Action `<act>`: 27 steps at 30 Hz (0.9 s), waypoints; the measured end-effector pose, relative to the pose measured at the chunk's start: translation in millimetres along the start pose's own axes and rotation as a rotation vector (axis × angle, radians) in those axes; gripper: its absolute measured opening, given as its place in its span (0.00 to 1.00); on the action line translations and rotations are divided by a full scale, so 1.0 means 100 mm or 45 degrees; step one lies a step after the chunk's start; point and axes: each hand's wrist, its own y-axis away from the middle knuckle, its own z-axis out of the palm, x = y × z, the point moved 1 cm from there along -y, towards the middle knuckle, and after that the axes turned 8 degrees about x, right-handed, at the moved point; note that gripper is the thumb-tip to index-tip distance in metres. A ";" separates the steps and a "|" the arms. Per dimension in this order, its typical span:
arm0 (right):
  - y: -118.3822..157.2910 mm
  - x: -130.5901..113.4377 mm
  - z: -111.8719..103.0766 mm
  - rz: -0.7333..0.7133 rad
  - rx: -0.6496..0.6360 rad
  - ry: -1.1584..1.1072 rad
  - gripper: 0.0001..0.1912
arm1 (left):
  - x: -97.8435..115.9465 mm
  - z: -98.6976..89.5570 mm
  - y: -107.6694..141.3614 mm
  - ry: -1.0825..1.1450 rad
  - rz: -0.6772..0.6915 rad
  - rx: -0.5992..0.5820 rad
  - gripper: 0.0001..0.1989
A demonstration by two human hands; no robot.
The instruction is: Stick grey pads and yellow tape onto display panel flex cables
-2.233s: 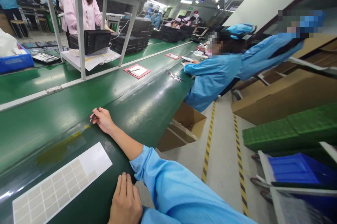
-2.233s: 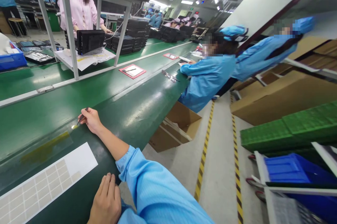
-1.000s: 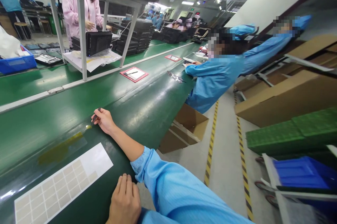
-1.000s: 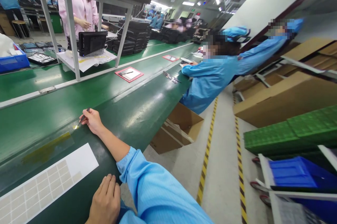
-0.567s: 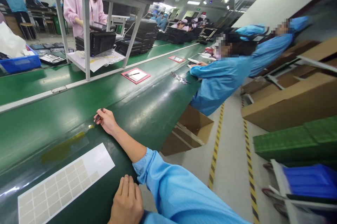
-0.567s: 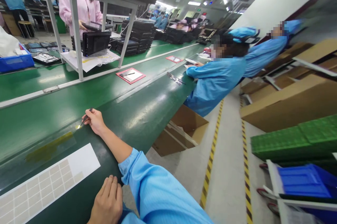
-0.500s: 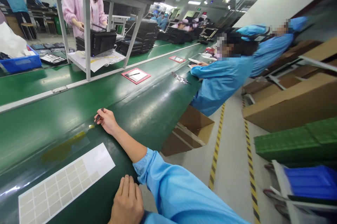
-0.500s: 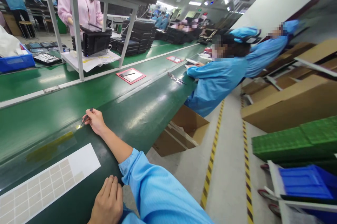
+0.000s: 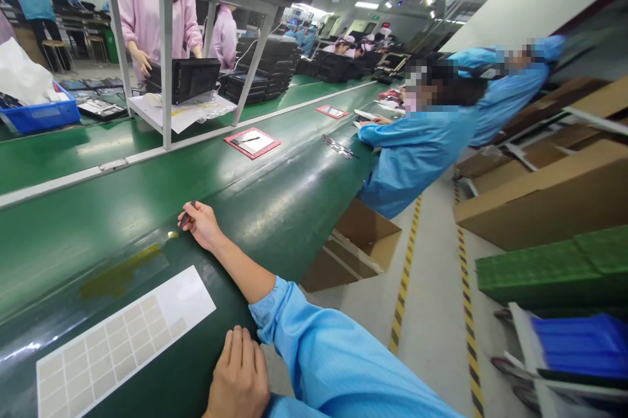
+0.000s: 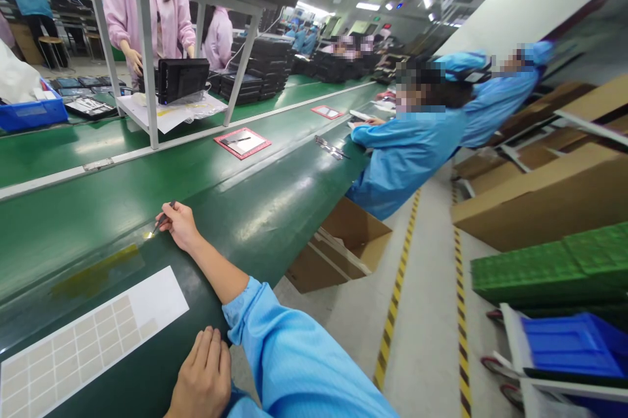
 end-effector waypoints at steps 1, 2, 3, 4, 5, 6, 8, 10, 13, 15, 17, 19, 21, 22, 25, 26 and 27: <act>0.00 0.00 0.00 0.000 0.002 0.000 0.19 | 0.00 0.00 0.00 0.001 -0.002 0.002 0.16; 0.00 0.00 0.00 0.000 0.003 -0.001 0.19 | 0.00 0.00 0.00 0.001 -0.004 0.006 0.16; 0.00 0.00 0.00 0.000 0.004 -0.001 0.18 | 0.01 0.00 0.00 -0.002 -0.005 0.009 0.16; 0.00 0.00 0.00 0.000 0.004 -0.001 0.18 | 0.00 0.00 0.00 -0.006 -0.008 0.011 0.16; 0.00 -0.01 0.00 0.000 0.003 0.000 0.18 | 0.00 0.00 -0.01 -0.009 -0.007 0.012 0.16; 0.00 -0.01 0.00 0.001 0.001 0.000 0.18 | 0.00 0.01 -0.01 -0.009 -0.007 0.012 0.16; 0.00 -0.01 0.01 0.003 -0.003 -0.002 0.19 | -0.01 0.00 -0.01 0.001 -0.002 0.014 0.15; 0.01 -0.01 0.01 0.005 -0.004 -0.007 0.19 | -0.03 -0.01 -0.02 0.017 0.000 0.006 0.15; 0.01 -0.01 0.02 0.008 -0.001 -0.020 0.18 | -0.04 -0.02 -0.01 0.017 0.014 -0.033 0.16; 0.01 -0.01 0.02 0.011 0.002 -0.030 0.18 | -0.04 -0.02 -0.01 0.006 0.028 -0.042 0.16; 0.01 -0.01 0.02 0.015 0.004 -0.039 0.19 | -0.04 -0.02 0.01 -0.005 0.037 -0.034 0.16; 0.01 -0.01 0.03 0.019 0.007 -0.048 0.19 | -0.03 -0.02 0.02 -0.017 0.043 -0.031 0.16; 0.00 -0.02 0.03 0.024 0.012 -0.056 0.18 | -0.02 -0.02 0.02 -0.028 0.051 -0.037 0.17; 0.00 -0.02 0.04 0.026 0.014 -0.060 0.18 | -0.02 -0.02 0.01 -0.031 0.052 -0.038 0.17; 0.00 -0.03 0.04 0.036 0.022 -0.072 0.18 | -0.03 -0.03 0.00 -0.041 0.044 -0.021 0.17; 0.00 -0.04 0.05 0.040 0.023 -0.075 0.18 | -0.03 -0.03 -0.01 -0.043 0.040 -0.013 0.17; 0.01 -0.04 0.05 0.044 0.024 -0.079 0.17 | -0.04 -0.03 -0.01 -0.044 0.038 -0.009 0.17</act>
